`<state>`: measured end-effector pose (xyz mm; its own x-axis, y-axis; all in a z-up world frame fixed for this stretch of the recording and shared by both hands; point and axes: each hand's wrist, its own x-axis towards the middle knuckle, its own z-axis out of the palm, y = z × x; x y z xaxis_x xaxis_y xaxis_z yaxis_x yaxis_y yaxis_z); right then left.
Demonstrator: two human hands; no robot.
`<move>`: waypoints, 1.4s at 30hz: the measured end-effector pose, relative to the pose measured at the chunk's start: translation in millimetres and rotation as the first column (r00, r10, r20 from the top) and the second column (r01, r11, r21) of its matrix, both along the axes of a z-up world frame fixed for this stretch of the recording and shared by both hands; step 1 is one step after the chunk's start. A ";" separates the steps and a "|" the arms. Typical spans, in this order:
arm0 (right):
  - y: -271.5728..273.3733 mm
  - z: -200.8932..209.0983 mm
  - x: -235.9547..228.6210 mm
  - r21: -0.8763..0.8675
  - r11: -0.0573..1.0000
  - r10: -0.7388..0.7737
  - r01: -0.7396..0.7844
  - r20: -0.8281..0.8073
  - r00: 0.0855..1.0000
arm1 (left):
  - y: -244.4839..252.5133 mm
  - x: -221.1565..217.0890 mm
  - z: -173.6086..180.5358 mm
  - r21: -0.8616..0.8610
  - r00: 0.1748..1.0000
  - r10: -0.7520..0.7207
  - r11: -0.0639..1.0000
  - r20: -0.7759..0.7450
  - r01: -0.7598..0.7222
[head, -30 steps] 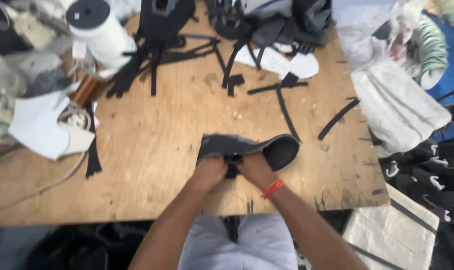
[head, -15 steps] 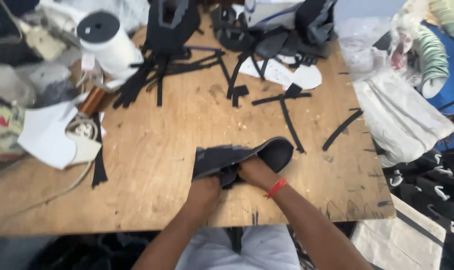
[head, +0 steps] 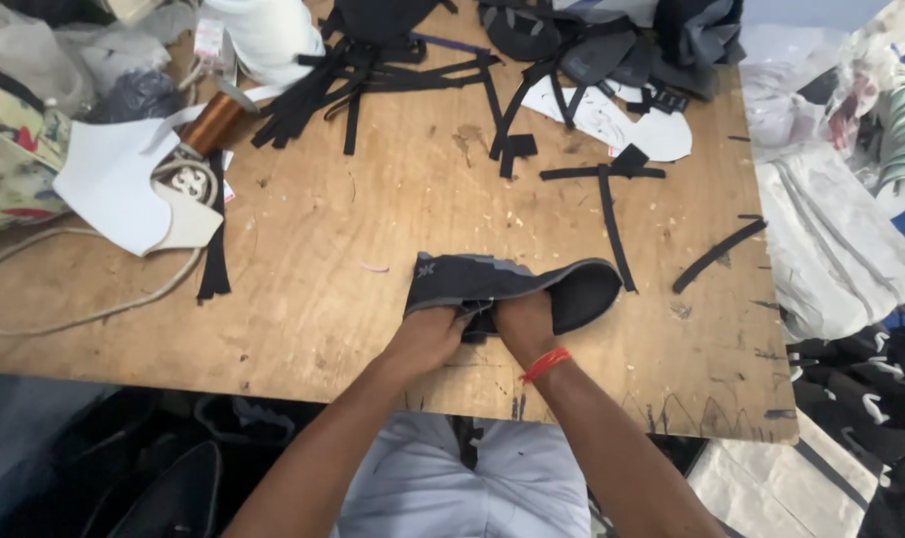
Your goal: The person repeatedly inserts a white foam insole into a black shoe upper and presses the edges to secure it. They handle multiple shoe uppers one at a time, placing each finished unit on a pile on the table. The person also briefly handles a black strap-like component.
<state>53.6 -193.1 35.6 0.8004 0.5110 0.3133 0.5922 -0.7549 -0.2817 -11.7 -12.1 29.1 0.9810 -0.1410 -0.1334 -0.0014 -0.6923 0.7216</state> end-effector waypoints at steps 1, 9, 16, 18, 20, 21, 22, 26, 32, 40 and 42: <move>2.9 0.5 -6.1 -0.025 0.998 -0.057 0.058 0.039 0.998 | 1.7 -2.5 1.0 -0.039 1.000 -0.007 0.999 -0.002 0.006; -5.9 32.5 13.6 0.102 0.986 0.145 -0.131 -0.149 0.978 | 1.7 -15.8 16.1 0.045 0.978 -0.077 0.997 0.192 0.069; -6.3 7.6 9.5 0.013 0.999 0.039 -0.037 -0.301 0.953 | 6.0 -1.2 26.6 -0.221 0.992 0.007 0.975 -0.124 -0.034; -3.0 1.4 6.7 0.053 0.999 0.023 -0.014 -0.190 0.981 | 6.9 -2.6 11.7 -0.256 1.000 0.011 0.967 0.001 -0.010; 0.2 4.3 12.1 0.101 0.995 -0.003 0.011 -0.082 0.997 | 11.2 0.6 13.4 -0.282 0.992 0.010 0.959 0.123 0.026; -3.6 7.5 9.4 0.039 0.999 -0.001 0.005 -0.115 0.993 | 9.8 -4.7 19.2 -0.205 0.985 -0.020 0.977 0.171 0.055; -7.5 10.2 6.7 -0.022 1.000 0.000 -0.003 -0.148 0.989 | 8.4 -9.9 24.6 -0.125 0.975 -0.053 0.989 0.216 0.081; -11.9 47.0 19.0 0.183 0.981 0.126 -0.068 -0.328 0.936 | 6.7 -9.2 24.1 -0.034 0.996 -0.078 0.996 0.043 0.080; -14.2 47.5 1.1 0.111 0.976 0.210 -0.186 -0.278 0.937 | 6.2 -12.9 21.5 0.019 0.972 -0.128 0.992 0.195 0.127; -35.7 3.5 -3.0 -0.488 0.858 0.295 -0.162 0.210 0.932 | -5.8 -28.1 21.2 0.447 0.911 -0.259 0.890 0.322 0.095; -39.3 0.0 -7.5 -0.461 0.872 0.261 -0.163 0.157 0.952 | -8.7 -27.6 20.3 0.467 0.870 -0.258 0.884 0.421 0.036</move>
